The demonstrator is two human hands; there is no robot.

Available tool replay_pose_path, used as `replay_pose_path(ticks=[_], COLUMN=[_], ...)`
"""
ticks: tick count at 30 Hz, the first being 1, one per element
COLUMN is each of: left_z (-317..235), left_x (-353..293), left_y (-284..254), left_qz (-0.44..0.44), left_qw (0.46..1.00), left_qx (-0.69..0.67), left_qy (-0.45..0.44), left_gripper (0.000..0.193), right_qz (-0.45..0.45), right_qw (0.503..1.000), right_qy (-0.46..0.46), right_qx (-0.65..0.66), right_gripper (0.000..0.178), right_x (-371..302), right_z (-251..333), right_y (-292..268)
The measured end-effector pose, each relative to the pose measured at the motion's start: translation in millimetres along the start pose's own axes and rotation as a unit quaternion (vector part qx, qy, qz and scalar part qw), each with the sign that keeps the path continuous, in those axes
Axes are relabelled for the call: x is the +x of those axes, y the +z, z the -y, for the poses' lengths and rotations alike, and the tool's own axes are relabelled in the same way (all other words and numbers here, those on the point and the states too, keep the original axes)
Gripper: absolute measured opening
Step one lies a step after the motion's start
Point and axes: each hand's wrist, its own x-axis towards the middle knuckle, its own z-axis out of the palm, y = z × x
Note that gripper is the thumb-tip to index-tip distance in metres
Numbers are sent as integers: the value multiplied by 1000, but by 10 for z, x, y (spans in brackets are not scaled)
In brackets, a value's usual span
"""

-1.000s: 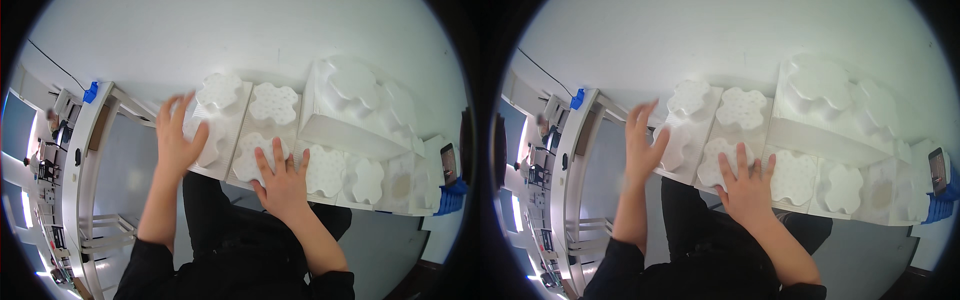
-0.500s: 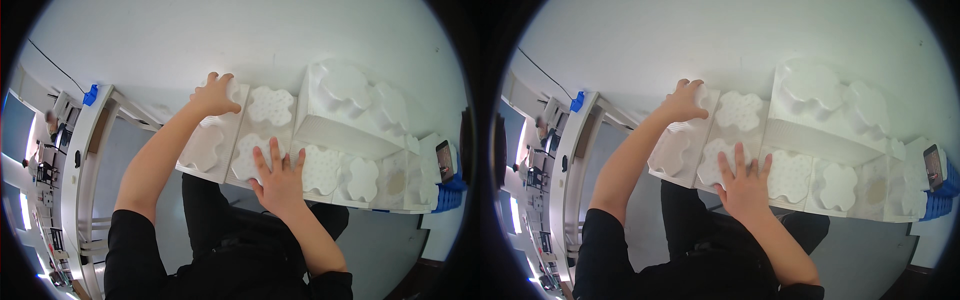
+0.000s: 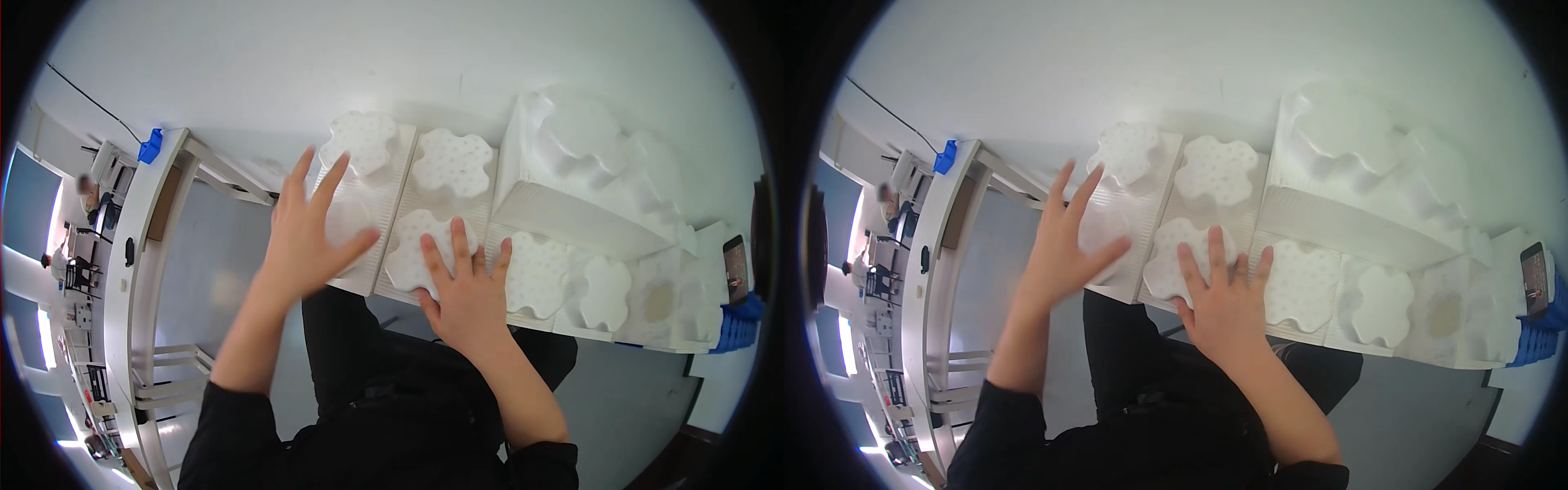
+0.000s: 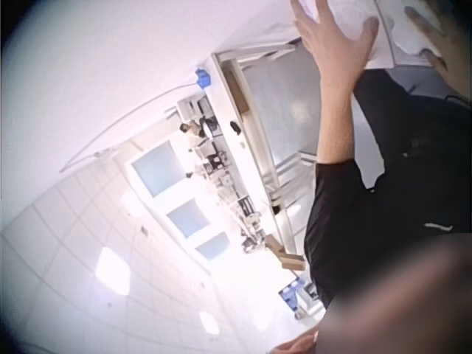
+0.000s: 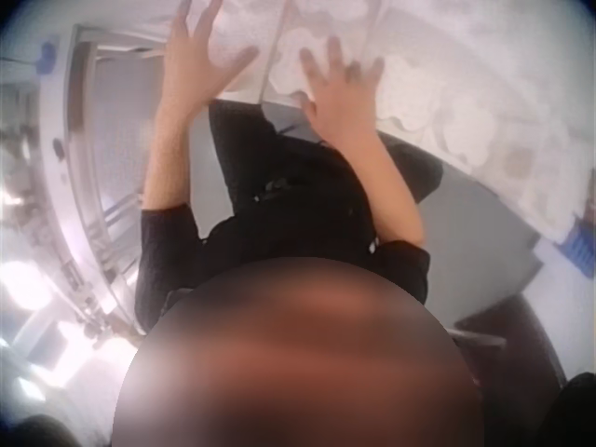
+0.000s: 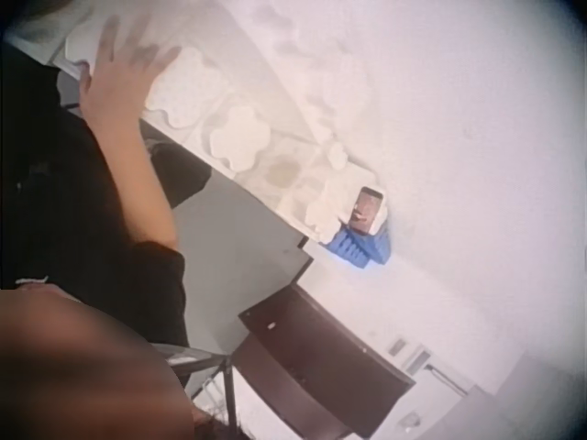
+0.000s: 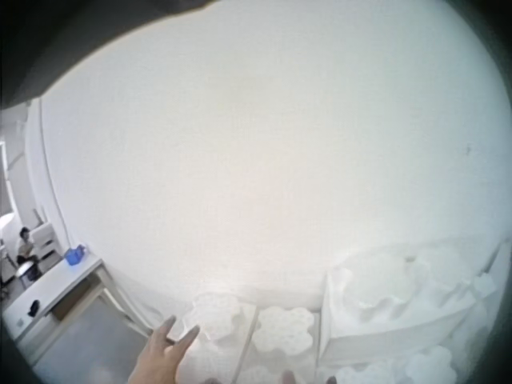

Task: Organize white and blue plastic trays or components on a table.

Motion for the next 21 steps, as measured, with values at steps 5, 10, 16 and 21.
replay_pose_path(ticks=[5, 10, 16, 21], left_z=[119, 324, 335, 202], left_x=[-953, -836, -787, -742], left_y=[514, 894, 895, 795], left_qz=[-146, -238, -268, -250], left_qw=[985, 969, 956, 949], left_qx=[-22, -32, -110, -174], left_qy=[-88, -57, -51, -80], left_gripper=[102, 90, 76, 72], right_qz=[-1, -11, -8, -7], right_qw=[1000, 1000, 1000, 1000], right_qy=[-9, -20, -18, -9], right_qx=[6, -9, -18, -19], right_gripper=[77, 79, 79, 79], right_x=[47, 42, 45, 25], right_z=[62, 65, 62, 40], right_y=[-7, -15, 10, -13])
